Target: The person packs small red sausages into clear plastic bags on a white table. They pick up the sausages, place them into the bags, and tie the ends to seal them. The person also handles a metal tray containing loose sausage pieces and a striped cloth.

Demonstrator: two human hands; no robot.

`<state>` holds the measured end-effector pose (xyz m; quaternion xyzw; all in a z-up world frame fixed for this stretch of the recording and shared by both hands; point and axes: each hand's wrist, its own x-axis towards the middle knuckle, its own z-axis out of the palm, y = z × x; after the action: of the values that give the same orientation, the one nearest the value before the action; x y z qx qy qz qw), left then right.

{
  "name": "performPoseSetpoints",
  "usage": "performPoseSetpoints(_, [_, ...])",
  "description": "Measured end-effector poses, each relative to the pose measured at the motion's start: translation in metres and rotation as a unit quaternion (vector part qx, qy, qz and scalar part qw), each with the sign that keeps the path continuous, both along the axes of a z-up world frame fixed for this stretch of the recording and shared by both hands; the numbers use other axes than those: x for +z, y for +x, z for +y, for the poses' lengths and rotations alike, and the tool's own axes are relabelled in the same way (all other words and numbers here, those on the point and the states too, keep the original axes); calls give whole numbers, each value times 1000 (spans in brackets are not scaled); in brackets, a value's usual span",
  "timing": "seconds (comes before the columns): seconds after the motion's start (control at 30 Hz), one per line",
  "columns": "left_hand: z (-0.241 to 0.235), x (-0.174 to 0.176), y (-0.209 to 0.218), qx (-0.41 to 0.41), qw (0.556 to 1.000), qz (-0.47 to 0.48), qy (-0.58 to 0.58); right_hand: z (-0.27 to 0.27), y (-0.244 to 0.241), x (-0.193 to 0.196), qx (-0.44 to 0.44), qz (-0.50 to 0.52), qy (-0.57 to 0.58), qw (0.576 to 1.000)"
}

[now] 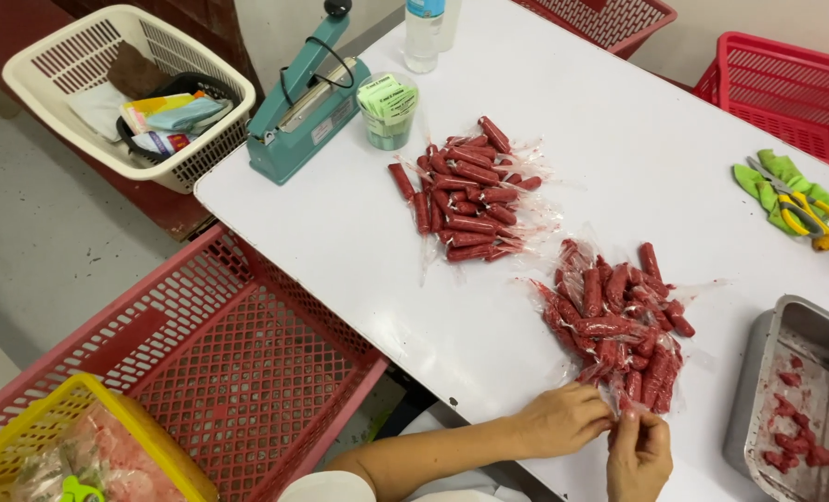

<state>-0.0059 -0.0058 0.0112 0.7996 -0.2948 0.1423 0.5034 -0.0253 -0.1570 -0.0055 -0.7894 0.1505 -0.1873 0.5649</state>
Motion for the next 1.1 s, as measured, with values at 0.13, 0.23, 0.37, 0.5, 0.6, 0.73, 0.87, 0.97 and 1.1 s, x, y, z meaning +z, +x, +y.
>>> performPoseSetpoints(0.13, [4, -7, -6, -9, 999, -2, 38, -1, 18, 17, 0, -102, 144, 984])
performPoseSetpoints(0.23, [25, -4, -2, -54, 996, 62, -14, 8, 33, 37, 32, -115, 310, 943])
performPoseSetpoints(0.37, [84, 6, 25, -12, 978, 192, -85, 30, 63, 103, 121, 15, 79, 989])
performPoseSetpoints(0.5, [200, 17, 95, 263, 957, 113, -50, 20, 143, 143, 211, -70, -285, 932])
performPoseSetpoints(0.6, [277, 44, 159, 393, 919, 6, 33, -16, 223, 125, 210, 34, -523, 826])
performPoseSetpoints(0.73, [326, 24, 225, 439, 890, 37, 118, -60, 289, 70, 219, 187, -647, 707])
performPoseSetpoints(0.87, [290, 41, 218, 438, 872, 116, 189, -81, 289, 61, 219, 116, -736, 630])
performPoseSetpoints(0.97, [228, 61, 211, 406, 895, -69, 171, -62, 253, 119, 200, 17, -760, 618])
performPoseSetpoints(1.1, [105, 97, 165, 77, 994, 28, -67, -43, 192, 198, 220, -79, -760, 606])
